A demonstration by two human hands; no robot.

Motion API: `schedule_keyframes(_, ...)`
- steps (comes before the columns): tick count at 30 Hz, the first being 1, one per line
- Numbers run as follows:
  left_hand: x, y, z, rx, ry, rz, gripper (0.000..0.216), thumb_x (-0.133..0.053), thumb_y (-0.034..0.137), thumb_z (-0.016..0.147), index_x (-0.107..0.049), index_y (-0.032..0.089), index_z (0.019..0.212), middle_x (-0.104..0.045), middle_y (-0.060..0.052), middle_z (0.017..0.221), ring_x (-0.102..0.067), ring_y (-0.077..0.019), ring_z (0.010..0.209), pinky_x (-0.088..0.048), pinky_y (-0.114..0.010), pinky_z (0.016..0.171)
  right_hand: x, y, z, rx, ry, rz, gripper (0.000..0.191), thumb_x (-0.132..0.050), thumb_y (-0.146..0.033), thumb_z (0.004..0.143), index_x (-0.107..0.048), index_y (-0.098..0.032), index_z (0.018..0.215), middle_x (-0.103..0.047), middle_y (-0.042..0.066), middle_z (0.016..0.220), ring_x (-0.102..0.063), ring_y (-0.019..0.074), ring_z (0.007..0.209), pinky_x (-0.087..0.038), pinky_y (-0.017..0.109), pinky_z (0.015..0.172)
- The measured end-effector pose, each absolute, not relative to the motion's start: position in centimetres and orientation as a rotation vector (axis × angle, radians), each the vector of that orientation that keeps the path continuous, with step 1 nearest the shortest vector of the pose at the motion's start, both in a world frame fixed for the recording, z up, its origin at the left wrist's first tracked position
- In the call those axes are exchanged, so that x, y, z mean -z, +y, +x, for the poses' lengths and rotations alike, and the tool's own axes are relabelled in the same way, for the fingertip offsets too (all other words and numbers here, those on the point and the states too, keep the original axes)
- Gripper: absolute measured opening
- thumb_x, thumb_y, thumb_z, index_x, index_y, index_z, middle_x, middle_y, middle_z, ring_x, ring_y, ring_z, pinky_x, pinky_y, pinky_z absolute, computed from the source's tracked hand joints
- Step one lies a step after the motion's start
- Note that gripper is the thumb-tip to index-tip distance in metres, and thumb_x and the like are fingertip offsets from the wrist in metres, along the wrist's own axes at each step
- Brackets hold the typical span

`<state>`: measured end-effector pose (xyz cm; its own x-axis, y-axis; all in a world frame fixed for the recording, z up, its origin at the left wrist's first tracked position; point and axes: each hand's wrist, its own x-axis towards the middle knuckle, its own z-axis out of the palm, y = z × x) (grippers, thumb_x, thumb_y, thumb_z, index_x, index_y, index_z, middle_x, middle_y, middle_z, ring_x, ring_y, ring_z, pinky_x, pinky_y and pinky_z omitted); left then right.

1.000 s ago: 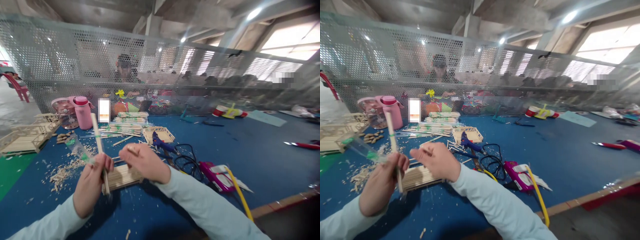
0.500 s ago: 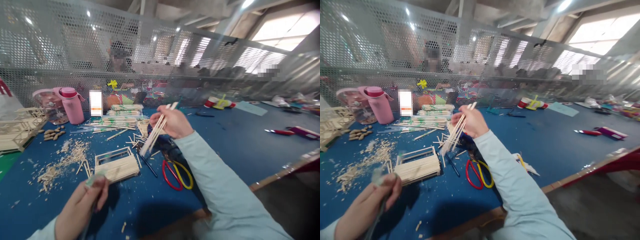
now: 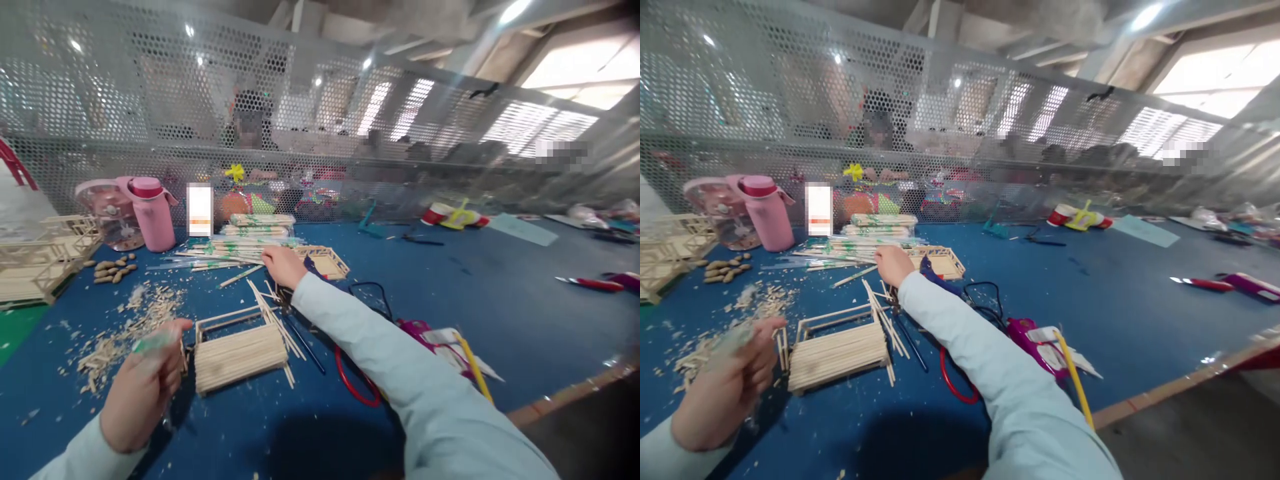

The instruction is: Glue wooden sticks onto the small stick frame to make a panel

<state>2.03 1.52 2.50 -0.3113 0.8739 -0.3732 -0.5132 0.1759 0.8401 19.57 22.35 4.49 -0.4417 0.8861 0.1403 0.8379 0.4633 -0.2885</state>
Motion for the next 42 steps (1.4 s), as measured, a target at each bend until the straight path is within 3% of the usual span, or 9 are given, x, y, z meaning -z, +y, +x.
schedule_keyframes(5,-2.1,1.7,1.7,-1.486,1.116,0.380,0.053,-0.076,0.051,0.056,-0.059,0.018,0.093,-0.025,0.013,0.045,-0.016,-0.0019,0.037,-0.016,-0.013,0.032,-2.8,25.8,17.2,-0.134,-2.639,-1.557,0.030,-0.052,-0.031,0.088,-0.052,-0.016,0.115,-0.055,0.008,0.115,-0.057,0.0188,0.096,-0.050,0.039,0.081)
schedule_keyframes(10,-1.4,2.3,1.3,-1.535,1.083,0.454,0.050,-0.071,0.058,0.058,-0.061,0.015,0.082,-0.026,0.012,0.044,-0.016,-0.0013,0.035,-0.018,-0.013,0.030,-3.2,25.7,17.5,-0.071,-2.609,-1.537,0.030,-0.052,-0.032,0.088,-0.053,-0.016,0.114,-0.055,0.008,0.115,-0.057,0.0186,0.096,-0.049,0.039,0.081)
schedule_keyframes(15,-0.8,2.6,0.8,-1.591,1.132,0.463,0.049,-0.071,0.059,0.056,-0.060,0.014,0.072,-0.027,0.011,0.044,-0.019,-0.0010,0.035,-0.019,-0.012,0.030,-5.2,23.5,18.5,-0.105,-2.443,-1.455,0.026,-0.036,-0.026,0.094,-0.058,-0.015,0.101,-0.064,0.010,0.097,-0.058,0.0205,0.093,-0.043,0.035,0.081)
schedule_keyframes(19,-2.2,3.5,0.7,-1.706,1.141,0.516,0.043,-0.070,0.053,0.063,-0.062,0.016,0.083,-0.028,0.011,0.046,-0.022,-0.0014,0.036,-0.021,-0.011,0.032,-6.7,19.9,18.6,-0.241,-2.362,-1.310,0.023,-0.031,-0.022,0.094,-0.053,-0.014,0.098,-0.063,0.005,0.084,-0.058,0.0147,0.079,-0.041,0.024,0.070)
schedule_keyframes(23,-4.9,5.2,2.3,-1.728,1.116,0.617,0.055,-0.070,0.054,0.060,-0.062,0.016,0.099,-0.056,0.003,0.067,-0.031,-0.0010,0.040,-0.024,-0.013,0.032,-7.1,14.7,18.0,-0.593,-2.209,-1.087,0.019,-0.033,-0.028,0.092,-0.048,-0.018,0.087,-0.048,-0.004,0.063,-0.046,0.0102,0.055,-0.035,0.020,0.052)
schedule_keyframes(28,-7.1,6.5,4.1,-1.748,1.150,0.671,0.039,-0.078,0.039,0.053,-0.063,0.014,0.079,-0.038,0.010,0.044,-0.027,-0.0025,0.037,-0.021,-0.014,0.033,-6.4,9.2,18.2,-1.291,-1.863,-0.833,0.014,-0.043,-0.032,0.085,-0.037,-0.022,0.079,-0.042,-0.008,0.058,-0.035,0.0082,0.046,-0.029,0.021,0.046)
schedule_keyframes(31,-7.7,6.5,4.0,-1.786,1.135,0.655,0.038,-0.076,0.039,0.055,-0.062,0.014,0.080,-0.043,0.008,0.047,-0.028,-0.0026,0.038,-0.021,-0.014,0.034,-5.7,7.0,19.0,-1.657,-1.698,-0.745,0.015,-0.041,-0.035,0.086,-0.034,-0.023,0.083,-0.041,-0.010,0.053,-0.030,0.0067,0.039,-0.025,0.019,0.041)
schedule_keyframes(35,-7.7,5.8,4.8,-1.762,1.120,0.618,0.035,-0.073,0.038,0.057,-0.060,0.014,0.078,-0.052,0.005,0.058,-0.026,-0.0018,0.039,-0.019,-0.015,0.034,-4.4,5.2,19.1,-1.585,-1.613,-0.679,0.013,-0.046,-0.031,0.085,-0.038,-0.021,0.086,-0.036,-0.009,0.055,-0.032,0.0068,0.044,-0.027,0.019,0.043)
schedule_keyframes(42,-5.7,3.9,7.3,-1.568,1.162,0.702,0.024,-0.066,0.041,0.066,-0.057,0.018,0.063,-0.048,0.003,0.052,-0.035,-0.0081,0.043,-0.027,-0.020,0.039,-3.3,5.5,18.7,-1.302,-1.649,-0.717,0.019,-0.046,-0.040,0.087,-0.043,-0.022,0.090,-0.045,-0.005,0.060,-0.039,0.0100,0.049,-0.033,0.023,0.047)
